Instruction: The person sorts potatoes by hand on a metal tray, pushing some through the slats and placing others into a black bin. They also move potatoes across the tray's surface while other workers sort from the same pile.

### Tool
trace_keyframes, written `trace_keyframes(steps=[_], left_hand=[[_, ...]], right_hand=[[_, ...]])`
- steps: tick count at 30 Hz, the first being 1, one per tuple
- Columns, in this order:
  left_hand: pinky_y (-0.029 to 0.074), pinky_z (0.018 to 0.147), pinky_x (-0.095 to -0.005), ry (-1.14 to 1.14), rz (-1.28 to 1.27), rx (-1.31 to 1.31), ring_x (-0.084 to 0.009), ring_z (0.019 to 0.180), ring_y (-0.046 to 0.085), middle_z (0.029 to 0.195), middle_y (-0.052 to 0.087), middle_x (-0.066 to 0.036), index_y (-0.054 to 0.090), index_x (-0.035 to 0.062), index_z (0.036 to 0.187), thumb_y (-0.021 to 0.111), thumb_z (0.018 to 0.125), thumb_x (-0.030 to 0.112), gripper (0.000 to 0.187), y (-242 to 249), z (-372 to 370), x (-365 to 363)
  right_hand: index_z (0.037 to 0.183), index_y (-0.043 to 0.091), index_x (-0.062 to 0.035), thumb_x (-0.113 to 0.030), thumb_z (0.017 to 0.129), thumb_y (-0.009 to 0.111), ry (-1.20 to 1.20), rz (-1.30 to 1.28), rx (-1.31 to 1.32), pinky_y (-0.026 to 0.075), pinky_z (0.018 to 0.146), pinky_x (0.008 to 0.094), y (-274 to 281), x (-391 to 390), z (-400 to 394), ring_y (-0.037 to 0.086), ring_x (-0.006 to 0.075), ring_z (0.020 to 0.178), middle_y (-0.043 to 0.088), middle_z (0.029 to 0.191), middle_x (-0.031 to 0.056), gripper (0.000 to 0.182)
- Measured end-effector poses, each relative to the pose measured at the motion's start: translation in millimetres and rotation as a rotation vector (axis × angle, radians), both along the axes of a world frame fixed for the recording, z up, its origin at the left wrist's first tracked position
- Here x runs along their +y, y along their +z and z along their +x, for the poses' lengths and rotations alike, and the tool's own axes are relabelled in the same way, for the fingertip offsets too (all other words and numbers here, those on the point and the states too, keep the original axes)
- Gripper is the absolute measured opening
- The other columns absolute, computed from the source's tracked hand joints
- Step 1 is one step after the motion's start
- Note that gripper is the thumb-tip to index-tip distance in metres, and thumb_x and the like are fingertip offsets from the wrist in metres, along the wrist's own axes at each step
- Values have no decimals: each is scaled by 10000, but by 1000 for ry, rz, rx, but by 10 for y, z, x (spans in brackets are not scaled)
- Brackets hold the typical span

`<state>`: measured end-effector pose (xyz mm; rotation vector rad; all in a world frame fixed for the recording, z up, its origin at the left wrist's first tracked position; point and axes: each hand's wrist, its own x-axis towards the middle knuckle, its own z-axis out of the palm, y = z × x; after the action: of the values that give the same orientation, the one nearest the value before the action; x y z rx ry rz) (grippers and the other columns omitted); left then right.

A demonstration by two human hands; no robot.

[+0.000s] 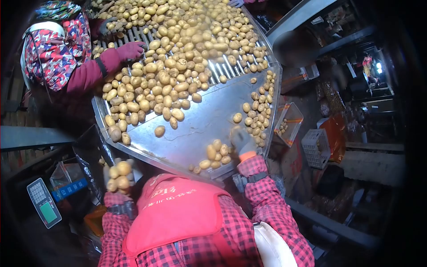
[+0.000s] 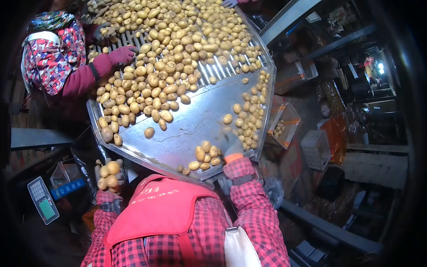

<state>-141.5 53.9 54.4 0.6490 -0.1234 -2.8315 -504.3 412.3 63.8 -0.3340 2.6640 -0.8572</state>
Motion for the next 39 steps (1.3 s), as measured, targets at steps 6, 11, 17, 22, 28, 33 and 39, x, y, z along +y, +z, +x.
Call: trace_keyframes(steps=[6, 11, 17, 22, 28, 33, 39], left_hand=[[484, 987, -433, 370, -141, -1025, -276, 1241, 537, 1426, 492, -92, 484, 172, 1397, 468, 1017, 492, 498, -425, 1320, -876], [353, 1138, -525, 18, -871, -443, -289, 1361, 439, 1413, 517, -115, 480, 183, 1416, 451, 1051, 288, 381, -961, 1363, -961], [512, 1022, -524, -245, -152, -51, -350, 1178, 600, 1251, 576, -172, 505, 5, 1327, 556, 1030, 335, 447, -272, -463, 109], [549, 880, -522, -343, 80, -322, -367, 1078, 638, 1239, 616, -205, 483, 88, 1381, 574, 1009, 450, 528, 193, -1043, 683], [576, 747, -407, -585, -16, -282, -323, 993, 682, 1175, 678, -154, 516, 14, 1385, 473, 1043, 482, 582, 18, -675, 612], [580, 760, -371, -639, -46, -301, -313, 1070, 675, 1215, 660, -177, 500, 6, 1398, 470, 1059, 431, 545, 64, -663, 617], [586, 839, -399, -680, -381, -242, -337, 1062, 659, 1189, 642, -185, 528, 19, 1320, 472, 1059, 400, 465, 536, -853, 702]], right_hand=[[1281, 594, -142, -350, 784, 728, 442, 407, 197, 391, 1077, 496, -492, -315, 707, 506, 370, 1249, 560, 1326, 167, 555], [1329, 579, -119, -429, 824, 725, 583, 580, 140, 369, 1127, 459, -735, -382, 612, 447, 375, 1348, 546, 1358, 169, 610], [1348, 571, -109, -416, 817, 746, 649, 400, 122, 387, 1121, 448, -796, -666, 811, 480, 372, 1322, 545, 1365, 186, 637], [1374, 576, -111, -424, 838, 739, 646, -226, -150, 419, 1092, 450, 543, -1128, 1200, 515, 376, 1308, 536, 1431, 208, 642], [1263, 634, -149, -331, 868, 662, 557, 443, 113, 444, 992, 482, -623, -404, 872, 557, 385, 1204, 609, 1287, 149, 436], [1185, 637, -112, -246, 857, 628, 590, 409, 123, 464, 932, 482, -985, -215, 825, 585, 372, 1122, 634, 1187, 134, 354], [1224, 650, -82, -345, 910, 648, 551, -155, -58, 480, 960, 492, 141, -813, 1217, 620, 387, 1118, 664, 1204, 185, 409]])
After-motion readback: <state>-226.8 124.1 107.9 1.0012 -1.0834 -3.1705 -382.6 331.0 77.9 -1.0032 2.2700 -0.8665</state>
